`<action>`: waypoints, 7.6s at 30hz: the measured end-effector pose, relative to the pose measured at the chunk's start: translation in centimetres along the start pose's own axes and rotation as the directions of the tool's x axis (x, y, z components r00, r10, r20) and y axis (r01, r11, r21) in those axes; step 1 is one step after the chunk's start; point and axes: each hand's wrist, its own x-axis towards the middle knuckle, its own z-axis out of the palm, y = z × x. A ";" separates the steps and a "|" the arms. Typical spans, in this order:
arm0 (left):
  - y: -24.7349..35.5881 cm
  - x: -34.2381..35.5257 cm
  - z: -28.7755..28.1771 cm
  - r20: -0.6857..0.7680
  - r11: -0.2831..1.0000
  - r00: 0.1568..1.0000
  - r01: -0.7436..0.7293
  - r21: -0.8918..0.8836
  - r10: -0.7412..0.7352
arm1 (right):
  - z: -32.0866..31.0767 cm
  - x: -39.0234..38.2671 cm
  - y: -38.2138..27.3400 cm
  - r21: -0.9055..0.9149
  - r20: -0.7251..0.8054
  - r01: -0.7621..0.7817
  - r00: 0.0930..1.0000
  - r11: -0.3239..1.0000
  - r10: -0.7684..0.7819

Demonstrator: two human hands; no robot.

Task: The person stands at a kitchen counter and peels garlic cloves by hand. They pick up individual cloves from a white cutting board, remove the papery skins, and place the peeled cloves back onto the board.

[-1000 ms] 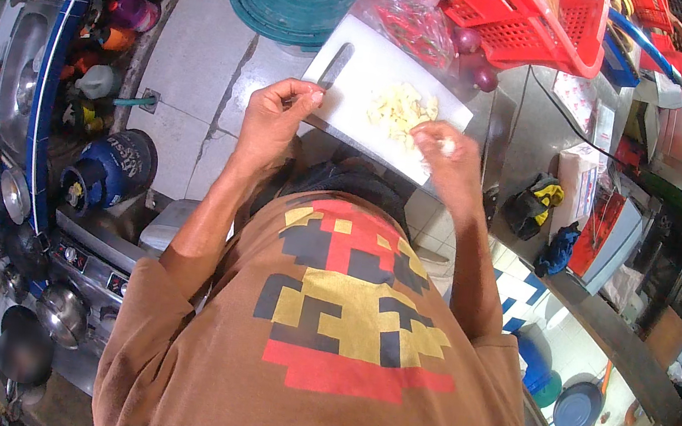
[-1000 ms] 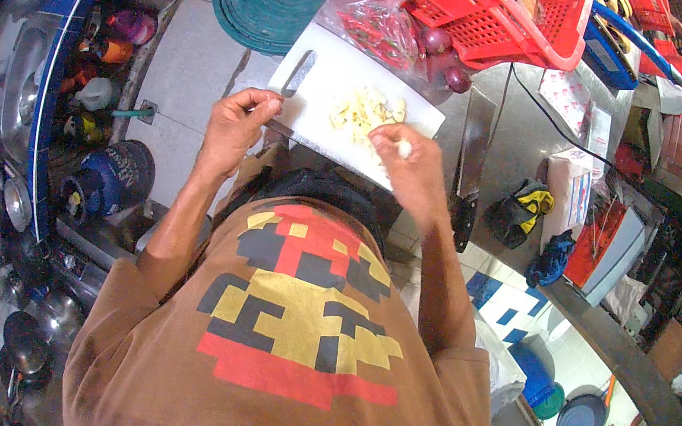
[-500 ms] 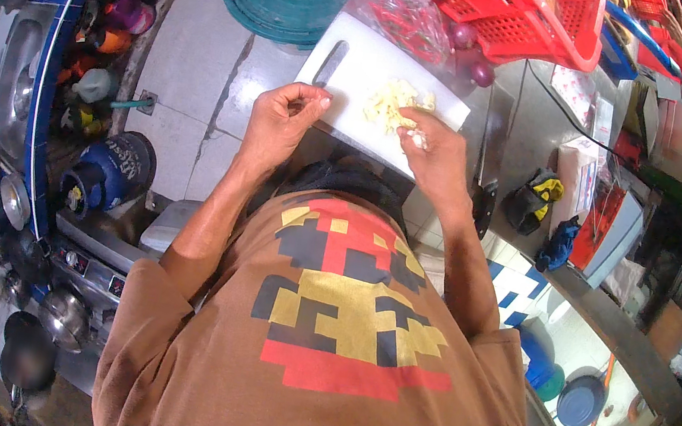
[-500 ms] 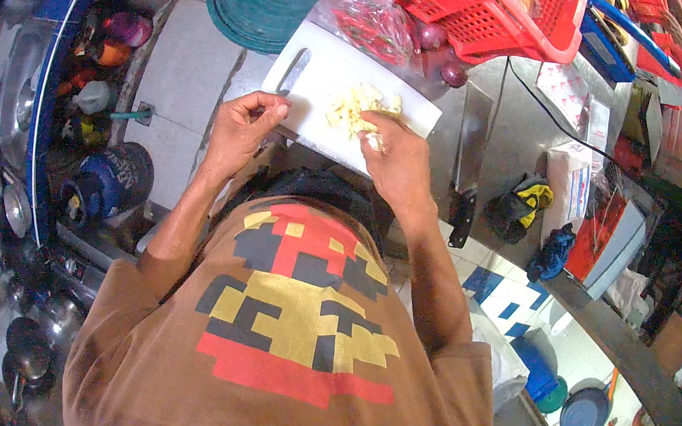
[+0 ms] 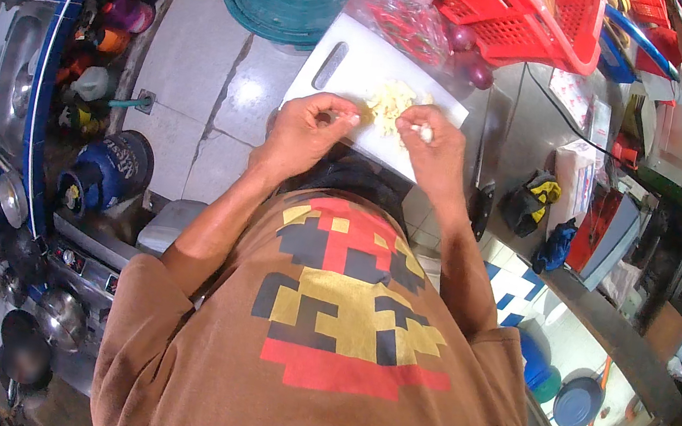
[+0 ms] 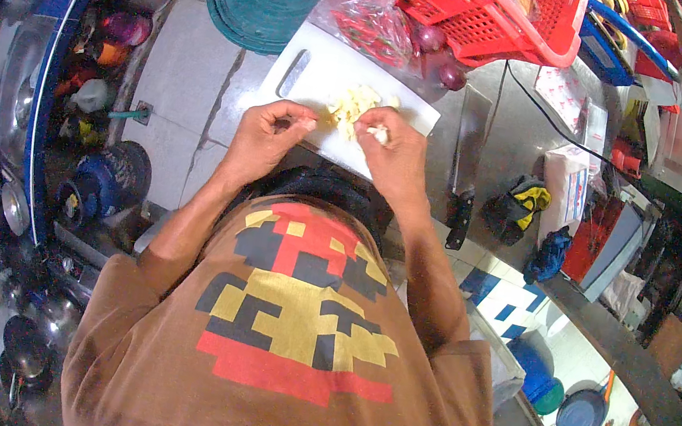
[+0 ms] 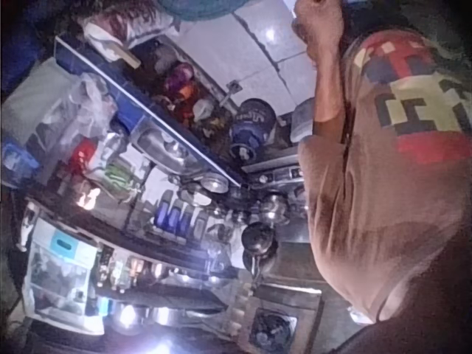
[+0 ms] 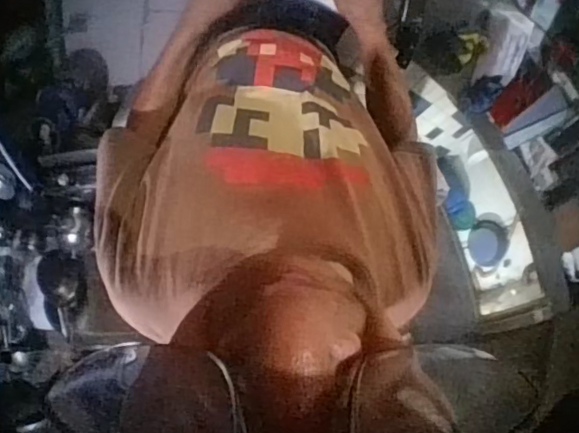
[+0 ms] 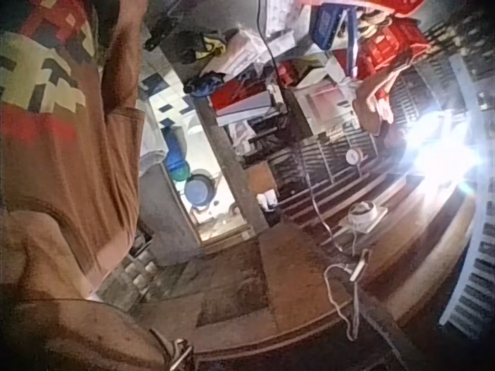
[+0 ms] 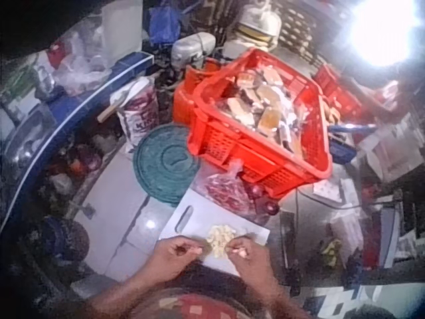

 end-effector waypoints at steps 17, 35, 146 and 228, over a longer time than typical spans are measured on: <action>2.4 1.8 3.1 -0.013 0.986 0.993 -0.118 0.115 0.120 | -1.9 -0.6 1.0 0.201 -0.141 -0.046 0.987 0.979 0.075; 3.4 0.6 2.3 0.039 0.946 0.990 -0.144 0.291 0.139 | -0.9 -0.9 2.4 -0.164 -0.100 0.036 0.994 0.986 -0.053; 3.2 0.8 -0.8 -0.080 0.898 0.992 -0.051 0.436 0.095 | -4.8 -4.2 1.8 -0.317 0.242 0.119 0.969 0.941 -0.041; 5.7 1.8 4.2 0.194 0.962 0.963 -0.219 0.160 0.187 | -2.4 -1.1 -1.0 0.268 0.008 -0.015 1.000 0.963 0.013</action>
